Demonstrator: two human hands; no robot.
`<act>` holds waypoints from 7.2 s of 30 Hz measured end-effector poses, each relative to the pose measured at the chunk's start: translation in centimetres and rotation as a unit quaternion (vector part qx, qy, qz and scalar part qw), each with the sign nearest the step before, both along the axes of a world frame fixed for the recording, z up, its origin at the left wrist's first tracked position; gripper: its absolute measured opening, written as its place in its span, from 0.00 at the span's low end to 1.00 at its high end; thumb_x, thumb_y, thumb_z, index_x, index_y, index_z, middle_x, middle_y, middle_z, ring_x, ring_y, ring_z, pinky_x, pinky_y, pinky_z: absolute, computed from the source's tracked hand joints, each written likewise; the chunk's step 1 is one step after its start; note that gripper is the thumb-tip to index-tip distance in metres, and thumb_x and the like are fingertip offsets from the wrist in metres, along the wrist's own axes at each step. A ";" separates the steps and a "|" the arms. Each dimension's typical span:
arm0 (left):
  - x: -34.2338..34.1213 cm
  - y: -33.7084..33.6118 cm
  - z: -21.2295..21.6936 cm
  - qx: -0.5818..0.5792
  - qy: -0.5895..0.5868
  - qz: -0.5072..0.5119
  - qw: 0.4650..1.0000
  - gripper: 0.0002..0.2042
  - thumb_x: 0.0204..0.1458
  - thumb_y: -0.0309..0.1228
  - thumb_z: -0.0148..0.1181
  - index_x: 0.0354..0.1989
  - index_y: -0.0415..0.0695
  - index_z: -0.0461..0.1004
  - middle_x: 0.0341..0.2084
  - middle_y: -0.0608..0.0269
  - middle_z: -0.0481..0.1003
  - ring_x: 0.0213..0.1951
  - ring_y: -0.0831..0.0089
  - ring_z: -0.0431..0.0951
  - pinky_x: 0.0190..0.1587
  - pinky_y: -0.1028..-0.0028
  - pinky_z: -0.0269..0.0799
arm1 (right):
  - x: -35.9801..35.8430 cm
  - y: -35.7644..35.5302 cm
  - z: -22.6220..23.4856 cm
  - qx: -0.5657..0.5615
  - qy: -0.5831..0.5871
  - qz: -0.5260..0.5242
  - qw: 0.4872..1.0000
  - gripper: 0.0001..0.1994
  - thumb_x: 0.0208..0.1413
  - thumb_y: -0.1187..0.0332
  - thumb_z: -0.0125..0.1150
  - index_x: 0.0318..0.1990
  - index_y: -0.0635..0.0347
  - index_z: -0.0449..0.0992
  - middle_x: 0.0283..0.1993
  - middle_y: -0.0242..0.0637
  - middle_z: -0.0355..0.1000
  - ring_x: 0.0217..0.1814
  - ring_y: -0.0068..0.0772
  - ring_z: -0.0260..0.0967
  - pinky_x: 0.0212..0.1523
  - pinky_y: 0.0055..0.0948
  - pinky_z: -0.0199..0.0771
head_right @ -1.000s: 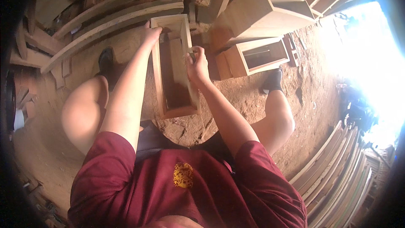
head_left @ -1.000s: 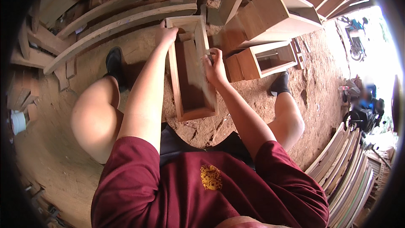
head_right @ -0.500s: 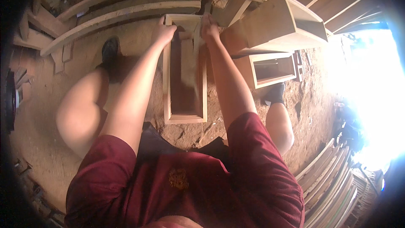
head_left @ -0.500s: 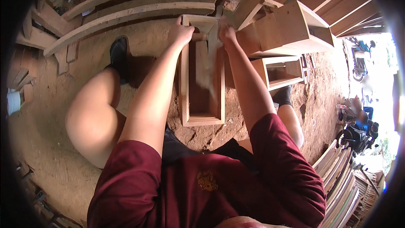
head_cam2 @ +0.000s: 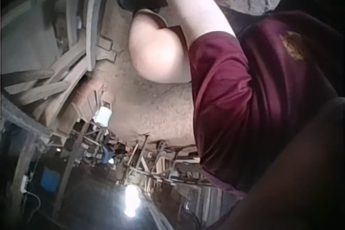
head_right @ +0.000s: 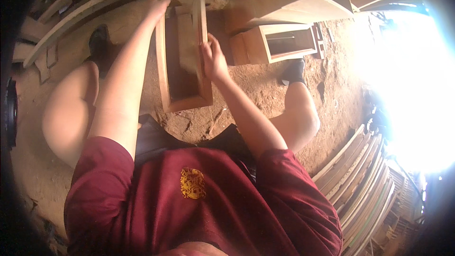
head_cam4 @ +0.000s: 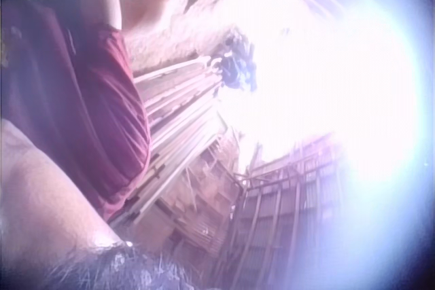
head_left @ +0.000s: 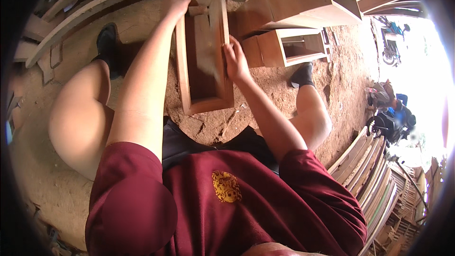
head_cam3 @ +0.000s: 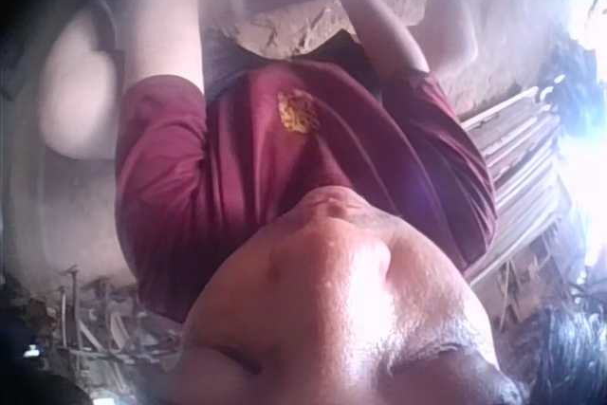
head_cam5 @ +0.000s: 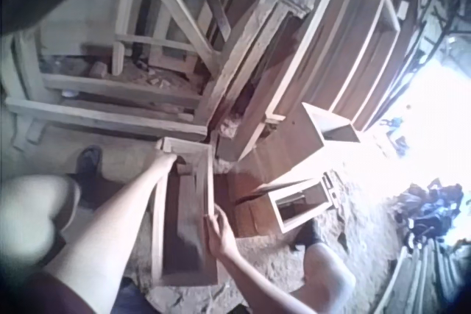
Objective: The person sits on the floor of a workshop and assembles a small wooden box. They fit the side panels into the frame, then sand the edges and corners with sandpaper. The person handles the box and sandpaper by hand, repeatedly smoothing the surfaces.
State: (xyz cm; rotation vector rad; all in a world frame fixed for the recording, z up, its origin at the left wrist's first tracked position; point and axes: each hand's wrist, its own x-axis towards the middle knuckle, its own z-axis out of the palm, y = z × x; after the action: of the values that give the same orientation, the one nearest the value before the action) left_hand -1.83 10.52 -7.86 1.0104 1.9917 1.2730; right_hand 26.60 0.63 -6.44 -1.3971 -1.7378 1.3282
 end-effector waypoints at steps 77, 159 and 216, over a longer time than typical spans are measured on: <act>0.7 1.0 -0.9 0.101 -0.081 0.050 0.990 0.30 0.42 0.24 0.64 0.59 0.41 0.71 0.42 0.51 0.82 0.44 0.61 0.81 0.45 0.65 0.78 | 6.4 -10.9 4.8 0.102 -0.194 0.042 0.975 0.16 0.61 0.57 0.63 0.42 0.60 0.70 0.39 0.54 0.74 0.43 0.61 0.73 0.42 0.50 0.72; 1.0 -1.4 2.9 -0.017 -0.005 -0.009 1.000 0.31 0.47 0.32 0.62 0.63 0.37 0.68 0.50 0.47 0.79 0.51 0.60 0.79 0.56 0.66 0.72 | -1.1 -0.8 4.5 0.052 -0.229 -0.011 0.972 0.25 0.72 0.53 0.39 0.69 0.58 0.56 0.52 0.66 0.73 0.54 0.69 0.71 0.54 0.57 0.70; 0.5 -0.3 1.1 -0.027 0.048 -0.007 0.998 0.44 0.44 0.41 0.66 0.71 0.36 0.58 0.63 0.41 0.69 0.64 0.51 0.70 0.67 0.64 0.64 | 2.4 -7.6 4.0 0.082 -0.236 0.024 0.968 0.33 0.69 0.47 0.45 0.74 0.54 0.53 0.68 0.54 0.61 0.63 0.61 0.67 0.58 0.48 0.72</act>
State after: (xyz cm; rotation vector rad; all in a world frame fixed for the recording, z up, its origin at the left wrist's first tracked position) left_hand -1.28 10.21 -6.75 1.0770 2.0759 1.1771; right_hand 28.98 -6.97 -2.40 -1.6765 -2.1410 0.8916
